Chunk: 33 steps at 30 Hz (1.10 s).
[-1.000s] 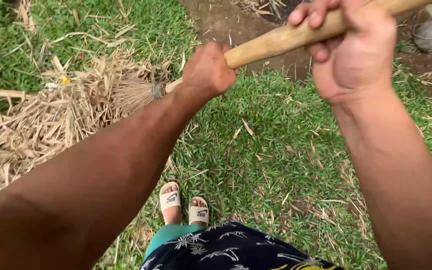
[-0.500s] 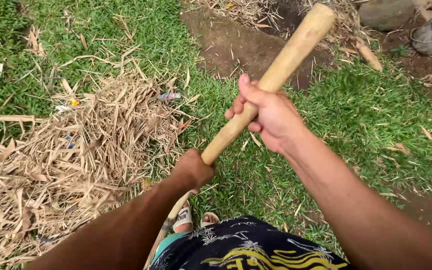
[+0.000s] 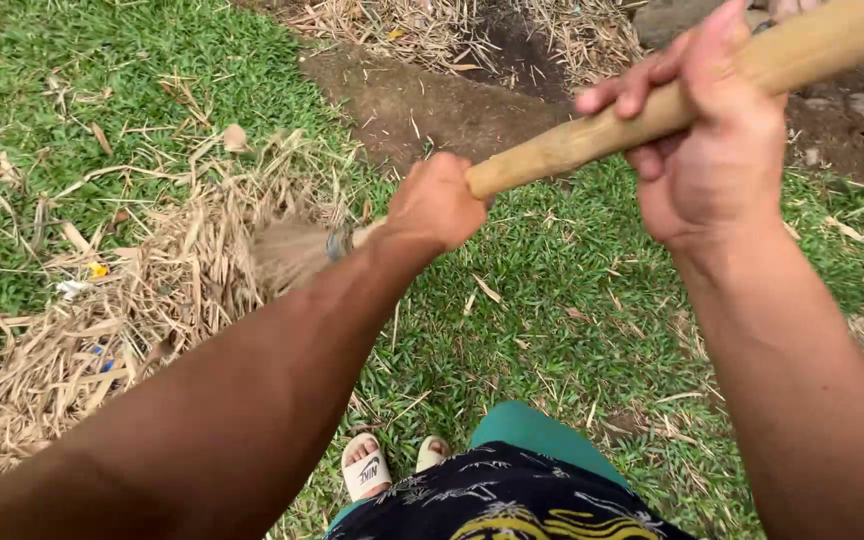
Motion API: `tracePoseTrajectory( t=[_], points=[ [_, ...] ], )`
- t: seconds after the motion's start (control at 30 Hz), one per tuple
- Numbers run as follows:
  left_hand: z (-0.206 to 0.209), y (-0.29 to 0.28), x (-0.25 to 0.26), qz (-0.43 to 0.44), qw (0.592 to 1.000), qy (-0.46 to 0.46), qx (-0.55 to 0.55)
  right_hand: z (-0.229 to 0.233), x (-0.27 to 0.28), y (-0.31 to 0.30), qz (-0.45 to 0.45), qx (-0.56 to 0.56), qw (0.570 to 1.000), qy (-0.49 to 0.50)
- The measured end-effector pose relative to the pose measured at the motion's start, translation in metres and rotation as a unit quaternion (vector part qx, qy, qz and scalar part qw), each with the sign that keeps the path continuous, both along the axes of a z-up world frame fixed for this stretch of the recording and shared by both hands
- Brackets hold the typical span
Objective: The person sweeps dry leaves and plastic trash across the grass using a broom, occasionally picking up pieces of debris by hand.
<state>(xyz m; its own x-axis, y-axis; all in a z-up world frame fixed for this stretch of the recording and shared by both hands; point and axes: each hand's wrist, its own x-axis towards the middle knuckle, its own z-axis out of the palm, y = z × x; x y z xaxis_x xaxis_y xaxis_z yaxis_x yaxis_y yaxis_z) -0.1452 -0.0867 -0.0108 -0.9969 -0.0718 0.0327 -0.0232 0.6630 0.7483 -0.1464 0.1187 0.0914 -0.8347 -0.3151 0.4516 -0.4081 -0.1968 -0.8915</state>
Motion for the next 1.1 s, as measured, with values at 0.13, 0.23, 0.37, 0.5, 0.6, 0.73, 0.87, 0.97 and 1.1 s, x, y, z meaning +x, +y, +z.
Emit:
tracePoseTrajectory(
  t=[0.13, 0.23, 0.37, 0.5, 0.6, 0.73, 0.87, 0.97, 1.1],
  points=[
    [0.021, 0.007, 0.027, 0.009, 0.996, -0.087, 0.015, 0.011, -0.027, 0.01, -0.001, -0.025, 0.997, -0.07],
    [0.008, 0.007, 0.044, -0.006, 0.97, -0.245, -0.007, -0.006, -0.04, -0.003, -0.008, -0.001, 0.99, -0.142],
    [-0.029, -0.003, 0.057, 0.02, 0.928, -0.364, 0.076, -0.047, -0.051, -0.044, 0.008, 0.065, 0.957, -0.284],
    [-0.103, -0.015, 0.016, 0.023, 0.934, -0.345, 0.088, -0.074, -0.062, -0.06, 0.075, 0.073, 0.96, -0.26],
    [-0.114, -0.026, -0.054, 0.03, 0.974, -0.222, -0.015, -0.088, -0.099, -0.043, 0.126, 0.017, 0.976, -0.178],
    [-0.099, -0.022, -0.156, 0.016, 0.995, -0.095, -0.014, -0.078, -0.162, -0.015, 0.144, -0.023, 0.983, -0.114],
    [-0.077, -0.018, -0.238, -0.009, 0.998, 0.035, -0.055, -0.073, -0.207, 0.005, 0.13, -0.036, 0.991, 0.005],
    [-0.046, 0.007, -0.262, -0.039, 0.996, 0.039, -0.067, -0.07, -0.247, 0.045, 0.083, -0.083, 0.992, -0.036],
    [-0.022, 0.037, -0.261, 0.02, 0.996, -0.071, -0.043, -0.077, -0.329, 0.096, 0.067, -0.133, 0.974, -0.171]
  ],
)
